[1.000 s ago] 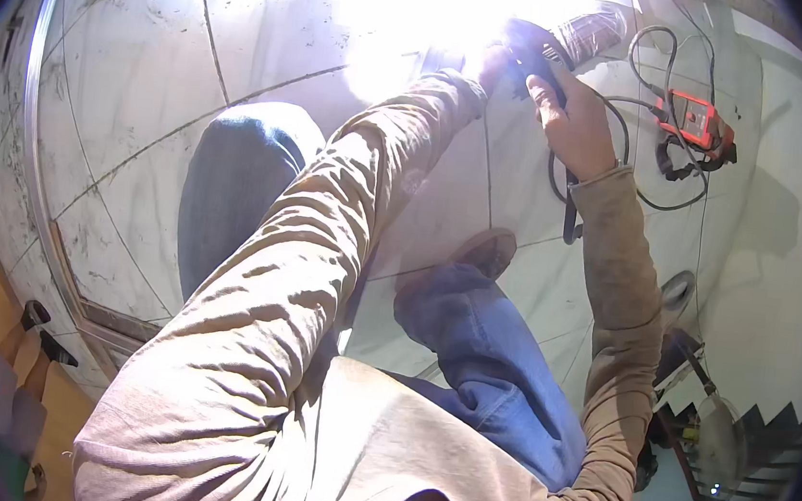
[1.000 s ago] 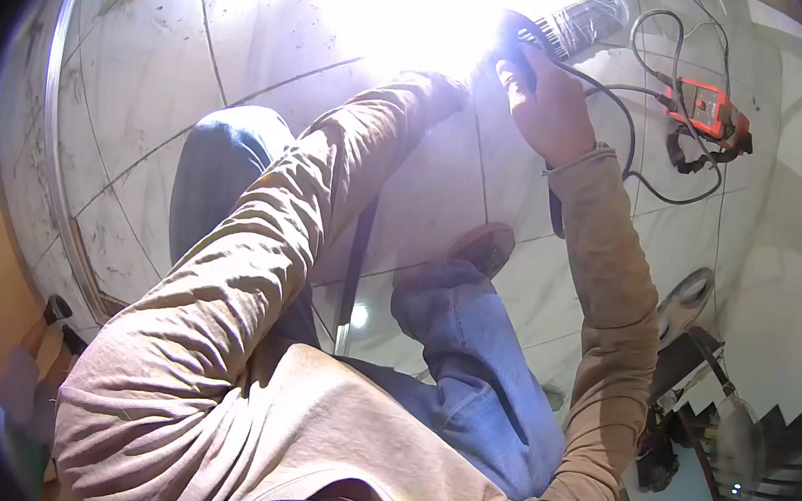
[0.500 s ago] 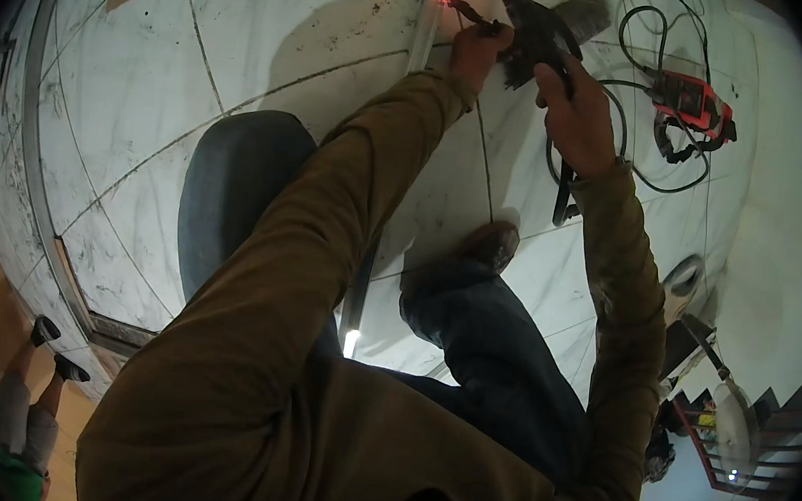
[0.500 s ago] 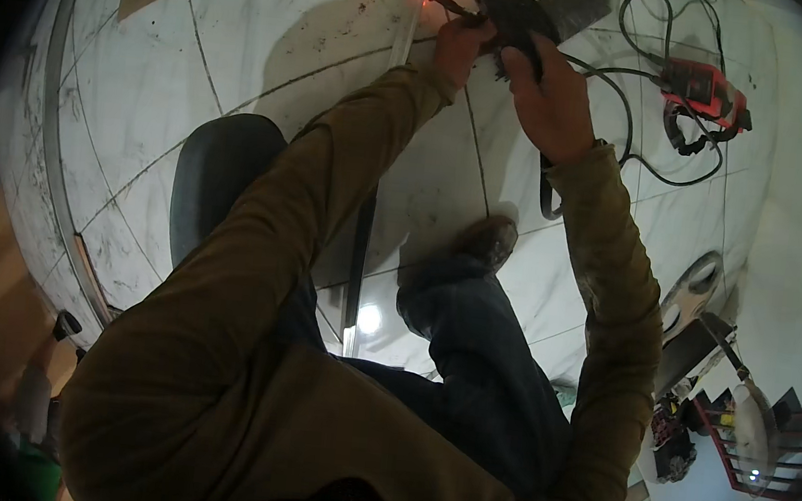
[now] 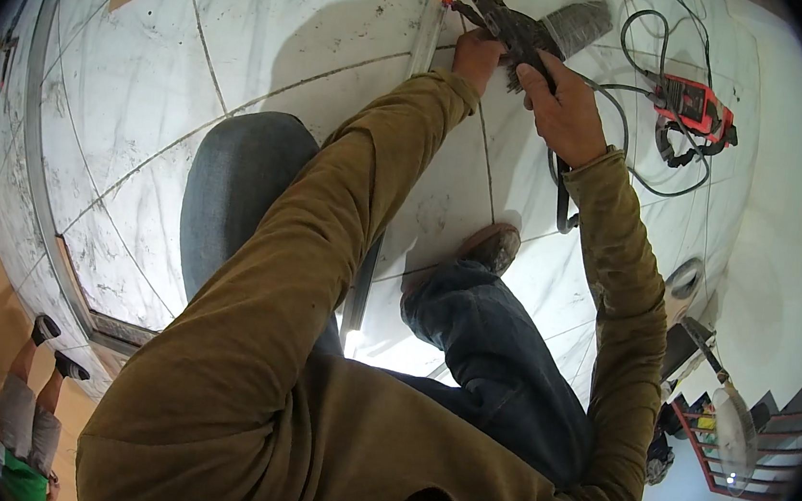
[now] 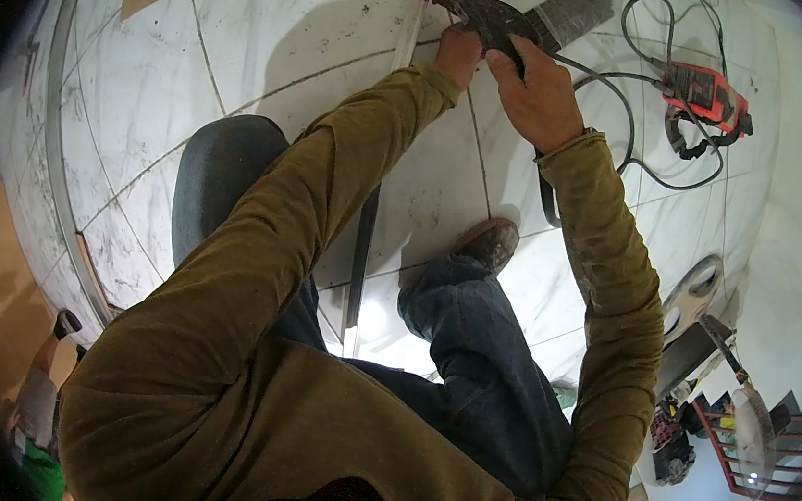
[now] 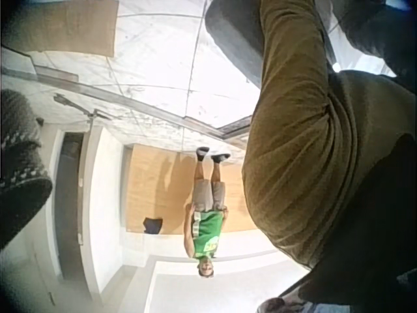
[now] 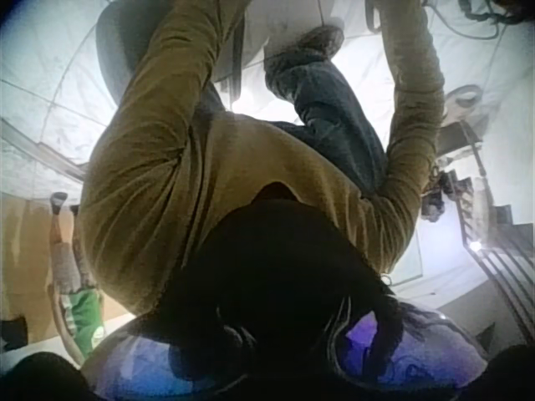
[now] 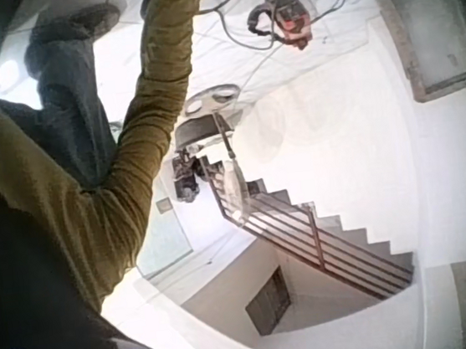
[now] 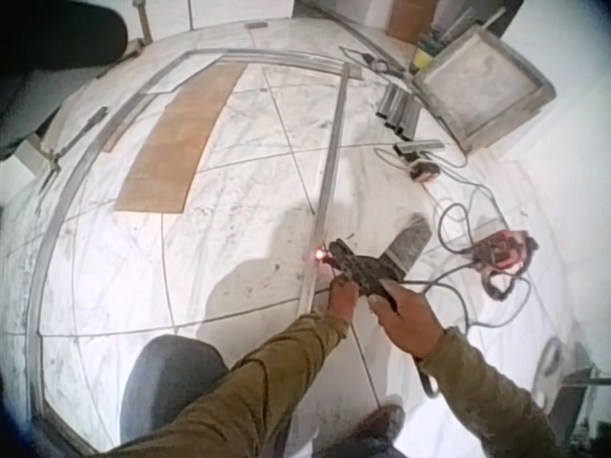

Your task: The person joins metal sections together using a welding tool, applying localized heat and material to the joints on a tiled floor.

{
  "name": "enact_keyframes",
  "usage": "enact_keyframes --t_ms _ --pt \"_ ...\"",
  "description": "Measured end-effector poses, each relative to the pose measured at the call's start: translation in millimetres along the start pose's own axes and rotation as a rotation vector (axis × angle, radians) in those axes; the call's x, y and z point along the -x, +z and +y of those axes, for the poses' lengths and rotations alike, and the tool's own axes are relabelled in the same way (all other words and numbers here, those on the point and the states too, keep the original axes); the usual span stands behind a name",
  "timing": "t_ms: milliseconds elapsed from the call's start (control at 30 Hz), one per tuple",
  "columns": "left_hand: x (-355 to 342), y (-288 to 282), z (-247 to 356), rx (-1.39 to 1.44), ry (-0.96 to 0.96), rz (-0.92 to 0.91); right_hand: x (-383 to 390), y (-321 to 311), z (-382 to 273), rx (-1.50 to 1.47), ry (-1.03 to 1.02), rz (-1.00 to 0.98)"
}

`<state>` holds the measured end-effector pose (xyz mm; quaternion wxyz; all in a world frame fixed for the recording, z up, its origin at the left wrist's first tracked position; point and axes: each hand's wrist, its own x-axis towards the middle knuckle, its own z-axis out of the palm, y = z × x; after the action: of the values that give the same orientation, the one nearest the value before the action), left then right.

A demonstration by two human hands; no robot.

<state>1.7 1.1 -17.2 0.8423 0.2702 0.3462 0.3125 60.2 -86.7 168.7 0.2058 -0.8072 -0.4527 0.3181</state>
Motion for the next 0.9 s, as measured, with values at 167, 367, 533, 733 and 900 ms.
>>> enact_keyframes --t_ms 167,367,533,733,900 --pt "3.7 3.3 2.5 0.021 -0.056 0.069 -1.8 2.5 2.1 0.036 0.016 0.026" --pt "-0.7 -1.9 -7.6 -0.044 -0.008 0.053 -2.0 4.0 -0.5 0.016 0.039 0.007" --pt "-17.5 -14.3 -26.2 -0.250 0.062 0.016 -1.3 -1.2 -9.6 0.027 0.052 -0.013" --pt "-16.4 -12.3 -25.8 -0.287 0.182 -0.035 -1.0 2.1 -7.8 -0.015 0.017 0.022" --pt "-3.9 -0.2 -5.2 0.092 0.003 -0.004 0.8 0.5 -7.9 -0.065 0.003 0.116"
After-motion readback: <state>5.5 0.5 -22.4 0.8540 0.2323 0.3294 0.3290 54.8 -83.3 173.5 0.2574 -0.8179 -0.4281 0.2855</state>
